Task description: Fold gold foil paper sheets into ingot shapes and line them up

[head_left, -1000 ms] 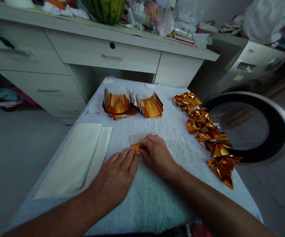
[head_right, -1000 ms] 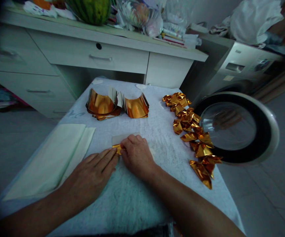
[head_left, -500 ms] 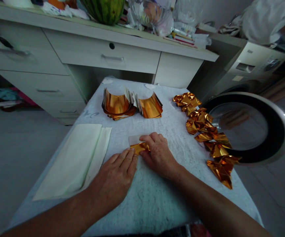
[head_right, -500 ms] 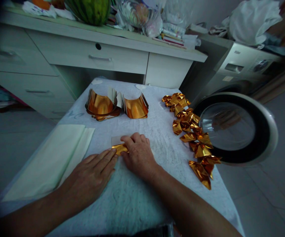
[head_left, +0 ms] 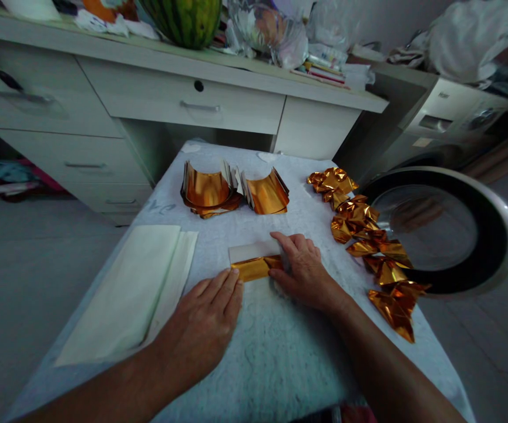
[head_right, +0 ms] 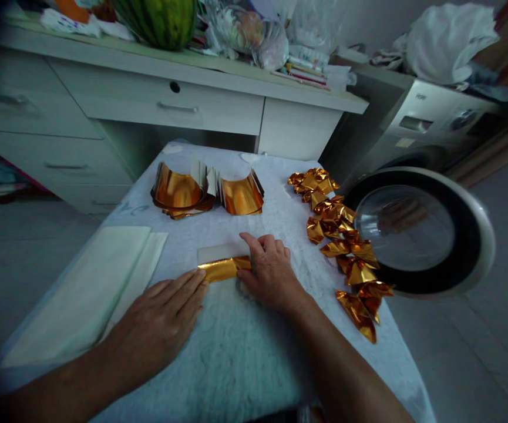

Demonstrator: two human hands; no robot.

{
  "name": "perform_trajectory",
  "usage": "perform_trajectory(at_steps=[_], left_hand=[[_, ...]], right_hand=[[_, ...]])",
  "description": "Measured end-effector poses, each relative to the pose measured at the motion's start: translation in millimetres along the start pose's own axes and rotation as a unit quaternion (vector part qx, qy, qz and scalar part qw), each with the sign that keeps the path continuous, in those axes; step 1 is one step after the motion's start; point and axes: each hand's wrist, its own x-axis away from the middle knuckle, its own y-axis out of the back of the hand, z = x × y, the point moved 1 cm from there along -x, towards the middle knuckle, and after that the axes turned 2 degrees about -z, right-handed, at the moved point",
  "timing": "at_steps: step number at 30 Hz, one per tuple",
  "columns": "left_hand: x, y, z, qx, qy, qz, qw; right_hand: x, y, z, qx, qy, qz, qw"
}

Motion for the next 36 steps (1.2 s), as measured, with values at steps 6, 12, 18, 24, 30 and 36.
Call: perform_trajectory(at_steps=[6, 12, 18, 24, 30, 36], left_hand=[[0.1, 0.0, 0.6, -0.018, -0.008, -0.017, 1.0], [-9.6, 7.9, -2.6, -0.055, -0.016, 0.026, 0.998], [-30.4, 13.7, -20.1, -0.134, -0.003, 0.095, 0.986], [-35.7, 12.9, -28.7, -0.175, -0.008, 0.102, 0.979], [-32.8, 11.8, -26.8, -0.173, -0.007, 0.086, 0.981], [-34.6, 12.1, -24.5, -0.142, 0.021, 0.089, 0.986]], right_hand=[[-0.1, 7.7, -10.3, -0.007, -0.003, 0.024, 1.0], [-1.2, 9.2, -14.7, -0.008, 0.016, 0.018, 1.0], [-1.6, 8.5, -13.8, -0.01, 0.008, 0.002, 1.0], [-3.0, 6.4, -15.8, -0.025, 0.002, -0.017, 1.0], [-5.7, 1.7, -18.1, -0.045, -0.012, -0.045, 0.998], [-6.8, -1.8, -13.1, -0.085, -0.014, -0.09, 0.992]])
